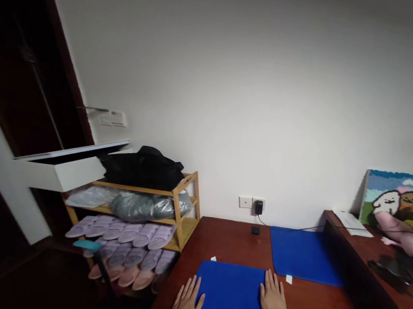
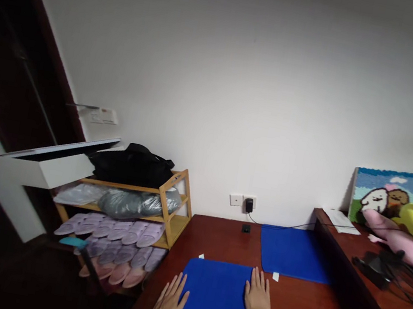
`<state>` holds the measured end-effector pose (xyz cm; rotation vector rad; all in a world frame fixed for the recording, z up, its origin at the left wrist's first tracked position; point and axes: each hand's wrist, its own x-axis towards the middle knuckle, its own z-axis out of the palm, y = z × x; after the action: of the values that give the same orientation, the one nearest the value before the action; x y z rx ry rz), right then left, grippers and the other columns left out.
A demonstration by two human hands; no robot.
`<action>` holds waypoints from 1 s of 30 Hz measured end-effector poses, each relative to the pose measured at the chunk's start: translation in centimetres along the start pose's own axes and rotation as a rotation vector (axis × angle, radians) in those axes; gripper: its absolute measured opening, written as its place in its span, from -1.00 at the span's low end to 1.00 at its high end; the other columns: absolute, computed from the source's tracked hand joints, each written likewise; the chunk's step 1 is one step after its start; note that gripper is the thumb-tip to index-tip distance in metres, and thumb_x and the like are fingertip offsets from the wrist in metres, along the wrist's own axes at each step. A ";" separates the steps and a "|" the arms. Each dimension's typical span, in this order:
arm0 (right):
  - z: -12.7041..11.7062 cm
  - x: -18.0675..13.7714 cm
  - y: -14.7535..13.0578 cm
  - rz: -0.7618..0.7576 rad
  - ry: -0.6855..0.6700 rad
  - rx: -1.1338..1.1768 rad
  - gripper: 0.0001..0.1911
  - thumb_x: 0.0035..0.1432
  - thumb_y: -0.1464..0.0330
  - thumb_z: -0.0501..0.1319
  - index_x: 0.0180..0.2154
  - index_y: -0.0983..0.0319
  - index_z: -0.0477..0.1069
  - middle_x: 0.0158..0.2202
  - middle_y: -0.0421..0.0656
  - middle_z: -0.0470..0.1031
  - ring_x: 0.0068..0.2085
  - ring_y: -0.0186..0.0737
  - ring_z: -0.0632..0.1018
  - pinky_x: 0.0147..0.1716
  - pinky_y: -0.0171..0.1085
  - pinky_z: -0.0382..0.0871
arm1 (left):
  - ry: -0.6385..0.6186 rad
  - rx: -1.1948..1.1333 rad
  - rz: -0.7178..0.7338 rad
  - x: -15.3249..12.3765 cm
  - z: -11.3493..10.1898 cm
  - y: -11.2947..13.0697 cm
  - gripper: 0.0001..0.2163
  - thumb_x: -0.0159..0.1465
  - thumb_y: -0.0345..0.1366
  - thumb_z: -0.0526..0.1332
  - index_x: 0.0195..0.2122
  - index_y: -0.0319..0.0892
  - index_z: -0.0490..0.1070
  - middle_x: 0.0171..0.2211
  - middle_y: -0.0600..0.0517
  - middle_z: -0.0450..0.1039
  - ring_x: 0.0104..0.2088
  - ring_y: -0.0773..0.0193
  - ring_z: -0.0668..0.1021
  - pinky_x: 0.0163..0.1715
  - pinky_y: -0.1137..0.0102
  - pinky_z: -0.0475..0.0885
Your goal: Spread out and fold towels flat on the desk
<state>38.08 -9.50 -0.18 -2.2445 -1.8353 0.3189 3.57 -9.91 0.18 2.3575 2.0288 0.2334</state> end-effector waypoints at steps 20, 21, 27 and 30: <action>1.7 0.3 1.0 -0.048 0.031 -0.060 -0.30 0.36 0.19 -0.27 0.43 0.29 -0.06 0.48 -0.16 -0.14 0.48 -0.10 -0.07 0.42 0.02 -0.27 | -0.065 -0.189 0.415 4.9 4.1 18.6 -0.46 0.48 -0.06 -0.28 0.47 0.09 -0.22 0.48 0.16 -0.17 0.47 0.16 -0.04 0.46 0.10 -0.07; 1.7 0.4 0.9 -0.034 0.035 -0.057 -0.30 0.36 0.17 -0.29 0.43 0.30 -0.08 0.48 -0.16 -0.14 0.48 -0.11 -0.08 0.42 0.01 -0.27 | -0.058 -0.190 0.389 5.0 4.0 17.4 -0.46 0.48 -0.05 -0.27 0.47 0.09 -0.23 0.49 0.14 -0.18 0.47 0.12 -0.05 0.45 0.04 -0.08; 1.1 0.1 0.6 -0.002 0.019 -0.030 -0.28 0.38 0.12 -0.34 0.44 0.30 -0.18 0.49 -0.22 -0.18 0.48 -0.18 -0.13 0.44 -0.05 -0.27 | -0.051 -0.052 0.096 6.1 0.5 6.4 -0.40 0.47 0.07 -0.22 0.46 -0.06 -0.05 0.48 0.00 -0.08 0.46 0.07 0.01 0.42 0.00 -0.04; 1.4 0.2 0.7 0.005 0.031 -0.020 -0.28 0.38 0.11 -0.34 0.44 0.28 -0.18 0.49 -0.22 -0.16 0.48 -0.18 -0.12 0.44 -0.04 -0.26 | -0.052 -0.012 0.041 7.0 -0.4 2.5 -0.41 0.47 0.06 -0.21 0.46 -0.05 -0.03 0.48 0.02 -0.06 0.46 0.10 0.04 0.41 0.06 0.00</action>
<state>38.35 -9.42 -1.76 -2.2545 -1.8255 0.2670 6.98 -3.46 1.53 2.3747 1.9523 0.1823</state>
